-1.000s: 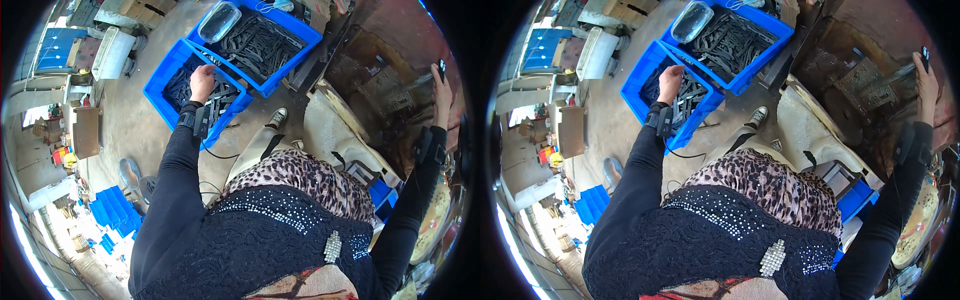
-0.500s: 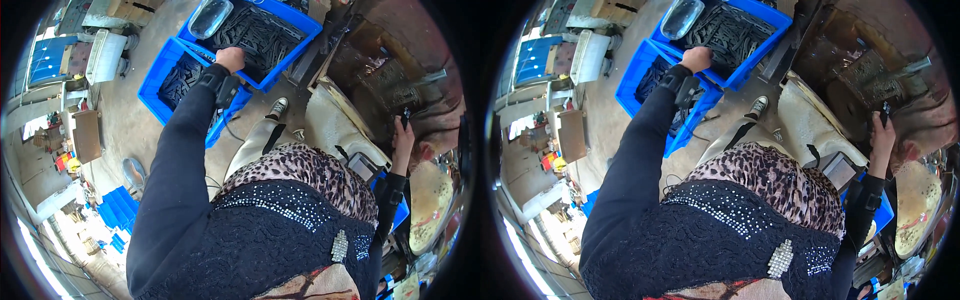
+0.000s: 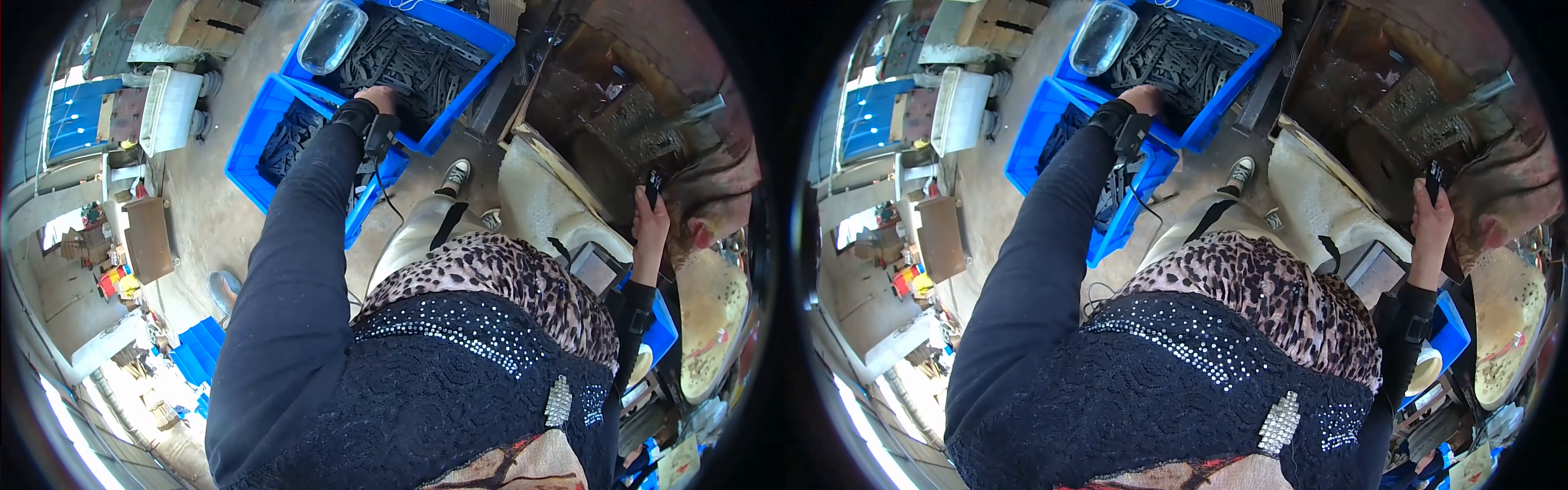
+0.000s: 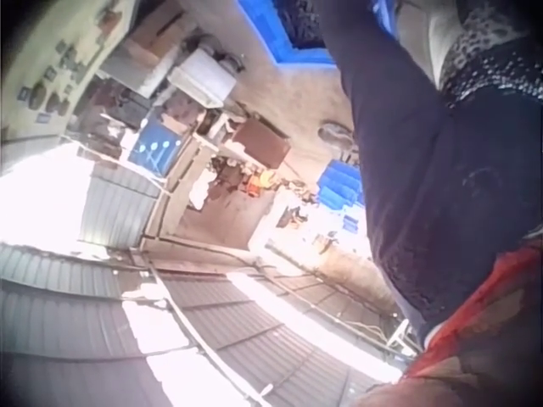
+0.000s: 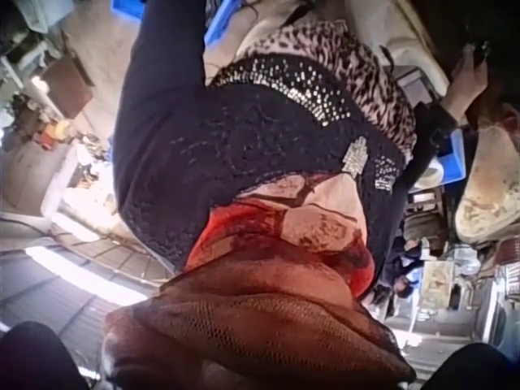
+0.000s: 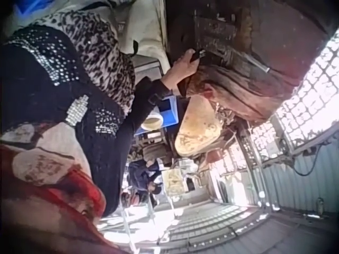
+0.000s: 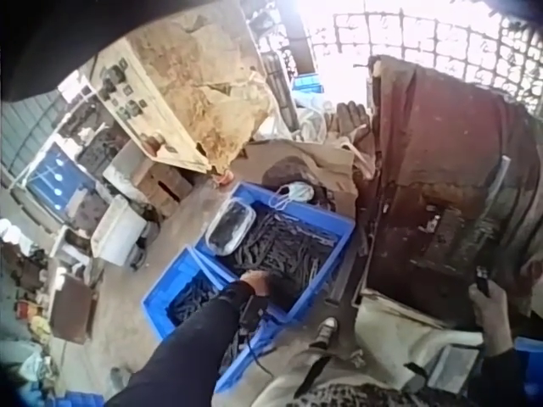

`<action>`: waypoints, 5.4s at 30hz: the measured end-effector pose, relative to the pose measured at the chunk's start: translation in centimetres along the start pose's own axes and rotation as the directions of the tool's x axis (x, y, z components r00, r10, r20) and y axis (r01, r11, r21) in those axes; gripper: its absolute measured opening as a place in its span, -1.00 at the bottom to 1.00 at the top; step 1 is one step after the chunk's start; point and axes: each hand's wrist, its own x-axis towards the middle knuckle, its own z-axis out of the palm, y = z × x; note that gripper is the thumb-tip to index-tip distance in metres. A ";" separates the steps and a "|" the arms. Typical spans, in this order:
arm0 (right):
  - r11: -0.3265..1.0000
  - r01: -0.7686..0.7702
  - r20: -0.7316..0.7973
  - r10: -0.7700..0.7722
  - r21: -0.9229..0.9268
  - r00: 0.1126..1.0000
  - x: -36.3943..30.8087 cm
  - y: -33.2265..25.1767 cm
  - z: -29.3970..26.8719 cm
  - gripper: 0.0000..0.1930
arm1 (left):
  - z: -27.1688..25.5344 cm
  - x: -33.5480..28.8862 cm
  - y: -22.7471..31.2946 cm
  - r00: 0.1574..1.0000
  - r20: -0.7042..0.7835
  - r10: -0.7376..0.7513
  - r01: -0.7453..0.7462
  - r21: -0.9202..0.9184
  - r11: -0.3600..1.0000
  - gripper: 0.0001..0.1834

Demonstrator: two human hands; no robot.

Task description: The person picks up metal pieces from a blue bin, holds them against a grinding wheel, and places the finished pieces into a separate blue bin, occasionally using a brush to apply liquid from a bucket to the wheel.

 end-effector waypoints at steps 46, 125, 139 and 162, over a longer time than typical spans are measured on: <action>0.995 0.037 -0.026 -0.035 0.095 0.999 0.2 0.7 0.4 -0.85 | -6.4 -1.8 5.9 0.694 -0.720 0.002 -0.296 -0.284 0.912 -0.46; 0.874 -0.019 0.096 -0.031 0.485 0.995 -0.3 2.6 1.1 -0.85 | -11.4 -2.7 31.6 0.612 -0.706 0.356 -0.776 -0.448 0.443 -0.61; 0.264 0.581 -0.198 -0.964 -0.770 0.176 1.8 -14.1 -1.8 -0.89 | -11.9 -4.0 31.5 0.456 -0.681 0.573 -0.781 0.003 0.625 -0.66; 0.984 -0.088 -0.823 -0.078 -0.154 0.562 -21.6 5.9 -5.0 -0.77 | -6.7 8.4 27.2 0.423 -0.277 0.863 -0.895 0.019 0.445 -0.63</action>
